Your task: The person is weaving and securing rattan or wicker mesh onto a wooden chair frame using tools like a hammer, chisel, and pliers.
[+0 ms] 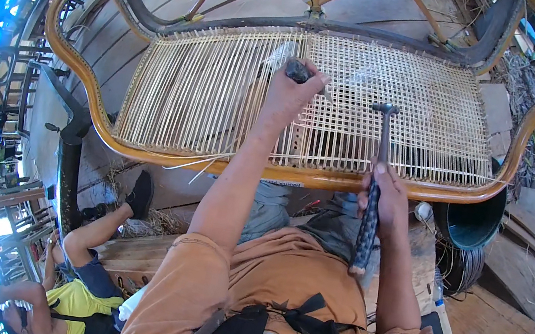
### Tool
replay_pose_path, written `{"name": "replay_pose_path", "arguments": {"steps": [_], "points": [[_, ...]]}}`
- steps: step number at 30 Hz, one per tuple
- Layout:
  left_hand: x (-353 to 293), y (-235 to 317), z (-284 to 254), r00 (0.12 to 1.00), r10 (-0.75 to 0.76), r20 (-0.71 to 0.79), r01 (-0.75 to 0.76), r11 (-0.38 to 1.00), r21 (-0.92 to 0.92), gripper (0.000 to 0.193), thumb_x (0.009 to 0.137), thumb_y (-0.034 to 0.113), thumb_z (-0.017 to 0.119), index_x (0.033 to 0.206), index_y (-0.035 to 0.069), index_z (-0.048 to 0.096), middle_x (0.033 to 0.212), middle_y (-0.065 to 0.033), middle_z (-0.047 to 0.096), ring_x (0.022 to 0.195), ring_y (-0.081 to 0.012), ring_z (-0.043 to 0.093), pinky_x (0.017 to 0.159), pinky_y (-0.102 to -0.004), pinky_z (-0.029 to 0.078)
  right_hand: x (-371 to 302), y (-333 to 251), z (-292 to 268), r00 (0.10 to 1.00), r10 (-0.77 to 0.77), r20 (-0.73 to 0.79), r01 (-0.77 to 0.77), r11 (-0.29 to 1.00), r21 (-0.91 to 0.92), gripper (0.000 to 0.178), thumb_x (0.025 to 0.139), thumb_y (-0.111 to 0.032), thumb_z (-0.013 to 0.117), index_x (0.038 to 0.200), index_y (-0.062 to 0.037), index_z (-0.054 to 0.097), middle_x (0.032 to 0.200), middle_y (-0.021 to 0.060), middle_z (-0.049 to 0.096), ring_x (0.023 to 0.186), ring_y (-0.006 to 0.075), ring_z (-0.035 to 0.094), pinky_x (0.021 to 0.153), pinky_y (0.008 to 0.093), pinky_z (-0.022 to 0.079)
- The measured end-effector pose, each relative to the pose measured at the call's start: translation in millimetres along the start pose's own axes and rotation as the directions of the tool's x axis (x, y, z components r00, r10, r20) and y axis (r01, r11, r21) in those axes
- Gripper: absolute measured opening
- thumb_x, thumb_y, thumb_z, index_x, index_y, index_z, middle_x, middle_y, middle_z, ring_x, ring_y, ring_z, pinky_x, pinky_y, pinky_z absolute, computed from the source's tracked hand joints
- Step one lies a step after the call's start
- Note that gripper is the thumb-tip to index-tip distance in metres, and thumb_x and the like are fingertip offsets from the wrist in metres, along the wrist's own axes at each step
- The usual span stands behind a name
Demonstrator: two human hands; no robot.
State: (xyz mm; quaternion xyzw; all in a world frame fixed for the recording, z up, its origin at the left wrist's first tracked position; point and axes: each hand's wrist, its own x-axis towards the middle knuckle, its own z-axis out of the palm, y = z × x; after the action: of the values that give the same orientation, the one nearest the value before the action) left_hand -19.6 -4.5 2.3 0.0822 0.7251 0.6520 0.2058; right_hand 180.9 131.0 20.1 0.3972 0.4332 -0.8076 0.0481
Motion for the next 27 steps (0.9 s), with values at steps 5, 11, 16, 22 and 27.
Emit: {"name": "replay_pose_path", "arguments": {"steps": [5, 11, 16, 22, 27], "points": [[15.2, -16.3, 3.4, 1.000, -0.006, -0.028, 0.007, 1.000, 0.027, 0.016, 0.078, 0.017, 0.069, 0.082, 0.006, 0.057, 0.065, 0.0015, 0.055, 0.053, -0.0055, 0.049, 0.049, -0.0211, 0.041, 20.9, -5.5, 8.5, 0.998, -0.043, 0.036, 0.044, 0.998, -0.035, 0.032, 0.091, -0.033, 0.053, 0.108, -0.0062, 0.053, 0.070, 0.0011, 0.051, 0.044, 0.0099, 0.049, 0.033, 0.0239, 0.038], [19.3, -14.4, 11.1, 0.998, 0.007, 0.055, -0.010, 0.999, 0.046, 0.017, 0.079, 0.016, 0.068, 0.086, 0.007, 0.056, 0.065, -0.0004, 0.055, 0.052, -0.0058, 0.050, 0.048, -0.0214, 0.041, 23.4, -1.3, 15.8, 0.999, -0.027, 0.018, 0.025, 0.996, 0.083, 0.027, 0.092, -0.034, 0.051, 0.083, -0.0086, 0.050, 0.064, 0.0013, 0.048, 0.043, 0.0105, 0.049, 0.035, 0.0250, 0.038], [21.6, -13.6, 18.7, 0.998, 0.033, 0.048, -0.041, 0.984, 0.175, 0.017, 0.080, 0.016, 0.066, 0.086, 0.005, 0.055, 0.062, -0.0012, 0.055, 0.048, -0.0074, 0.050, 0.043, -0.0224, 0.041, 26.5, 6.8, 26.5, 0.995, 0.014, 0.095, -0.033, 0.979, 0.201, 0.027, 0.092, -0.031, 0.050, 0.079, -0.0074, 0.048, 0.062, 0.0027, 0.048, 0.041, 0.0127, 0.047, 0.035, 0.0272, 0.038], [22.9, -13.7, 22.3, 0.999, 0.026, 0.037, -0.034, 0.972, 0.232, 0.017, 0.081, 0.016, 0.065, 0.086, 0.005, 0.053, 0.062, -0.0012, 0.054, 0.047, -0.0075, 0.050, 0.043, -0.0224, 0.041, 26.0, 9.6, 26.6, 0.998, 0.021, 0.054, -0.029, 0.987, 0.158, 0.026, 0.093, -0.032, 0.048, 0.083, -0.0073, 0.049, 0.065, 0.0021, 0.049, 0.041, 0.0109, 0.047, 0.033, 0.0260, 0.038], [14.7, -3.4, 22.6, 1.000, 0.019, 0.007, -0.020, 0.983, 0.182, 0.016, 0.081, 0.015, 0.065, 0.089, 0.006, 0.054, 0.065, -0.0022, 0.056, 0.047, -0.0075, 0.051, 0.043, -0.0217, 0.042, 23.4, 7.4, 15.2, 0.985, 0.043, 0.170, -0.052, 0.997, 0.049, 0.026, 0.093, -0.031, 0.048, 0.083, -0.0068, 0.049, 0.065, 0.0022, 0.048, 0.041, 0.0107, 0.045, 0.034, 0.0254, 0.037]]}}
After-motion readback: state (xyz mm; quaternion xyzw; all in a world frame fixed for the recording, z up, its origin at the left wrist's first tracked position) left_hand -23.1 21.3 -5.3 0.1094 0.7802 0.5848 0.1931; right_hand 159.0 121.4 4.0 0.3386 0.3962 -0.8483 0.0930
